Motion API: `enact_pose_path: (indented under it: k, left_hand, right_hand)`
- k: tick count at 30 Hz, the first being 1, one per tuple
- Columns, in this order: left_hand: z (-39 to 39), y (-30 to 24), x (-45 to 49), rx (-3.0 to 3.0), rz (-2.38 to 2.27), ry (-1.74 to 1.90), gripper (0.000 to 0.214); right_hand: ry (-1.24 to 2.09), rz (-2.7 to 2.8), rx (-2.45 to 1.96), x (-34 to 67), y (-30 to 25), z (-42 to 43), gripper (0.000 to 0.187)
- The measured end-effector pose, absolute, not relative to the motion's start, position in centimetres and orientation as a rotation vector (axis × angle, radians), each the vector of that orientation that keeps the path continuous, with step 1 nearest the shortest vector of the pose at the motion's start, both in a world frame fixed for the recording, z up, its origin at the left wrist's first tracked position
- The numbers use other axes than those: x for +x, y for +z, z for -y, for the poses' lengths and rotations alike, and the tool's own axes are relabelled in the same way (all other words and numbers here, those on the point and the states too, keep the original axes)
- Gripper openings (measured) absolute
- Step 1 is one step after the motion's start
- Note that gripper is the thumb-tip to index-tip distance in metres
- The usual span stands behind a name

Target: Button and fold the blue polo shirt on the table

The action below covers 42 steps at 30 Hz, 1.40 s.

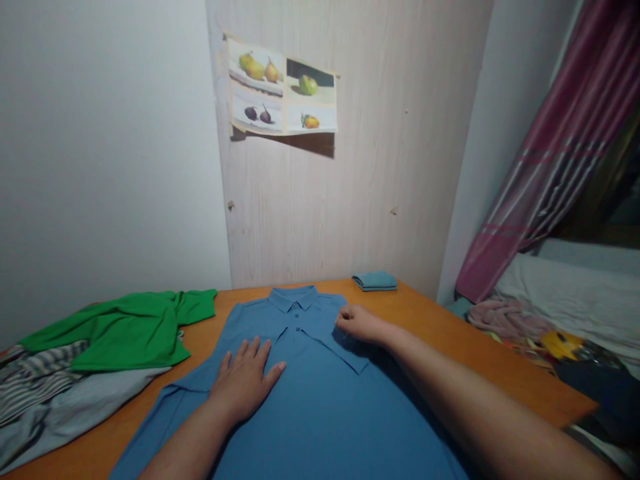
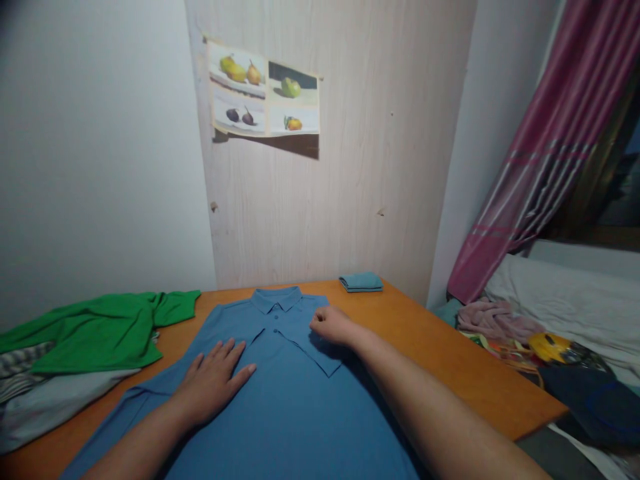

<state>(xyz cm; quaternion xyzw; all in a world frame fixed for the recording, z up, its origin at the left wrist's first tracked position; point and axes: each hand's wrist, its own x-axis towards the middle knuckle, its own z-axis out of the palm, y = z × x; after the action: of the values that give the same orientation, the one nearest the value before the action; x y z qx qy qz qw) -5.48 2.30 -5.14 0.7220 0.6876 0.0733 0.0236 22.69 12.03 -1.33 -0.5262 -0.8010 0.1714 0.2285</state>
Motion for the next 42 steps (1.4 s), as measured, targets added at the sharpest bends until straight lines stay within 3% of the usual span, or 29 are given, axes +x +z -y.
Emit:
enact_pose_path:
  k: [3, 7, 9, 16, 22, 29, 42]
  left_hand:
    - [-2.2, -5.0, -5.5, 2.236, -2.127, 0.201, 0.082]
    - [-2.3, -5.2, -5.5, 2.233, -2.132, 0.190, 0.082]
    - [-2.4, -5.5, -5.6, 2.237, -2.137, 0.197, 0.082]
    - [-2.4, -5.6, -5.6, 2.239, -2.131, 0.218, 0.082]
    - [-2.2, -5.4, -5.5, 2.236, -2.120, 0.219, 0.083]
    - [-2.3, -5.5, -5.6, 2.249, -2.127, 0.214, 0.083]
    - [-2.4, -5.0, -5.3, 2.245, -2.141, 0.167, 0.080]
  right_hand:
    - [0.342, 2.275, -1.472, 19.9, -1.9, -11.8, 0.018]
    - [0.096, 2.402, -1.581, 17.1, -2.5, -11.0, 0.035]
    - [0.054, 2.396, -1.637, 16.3, -2.8, -10.9, 0.029]
    - [0.261, 2.161, -1.697, 16.6, -3.5, -13.0, 0.005]
    - [0.607, 1.781, -1.641, 17.2, -3.1, -14.7, 0.017]
    - [1.040, 1.584, -1.403, 16.9, -1.4, -14.7, 0.012]
    - [0.786, 1.630, -1.563, 26.1, 0.0, -12.7, 0.017]
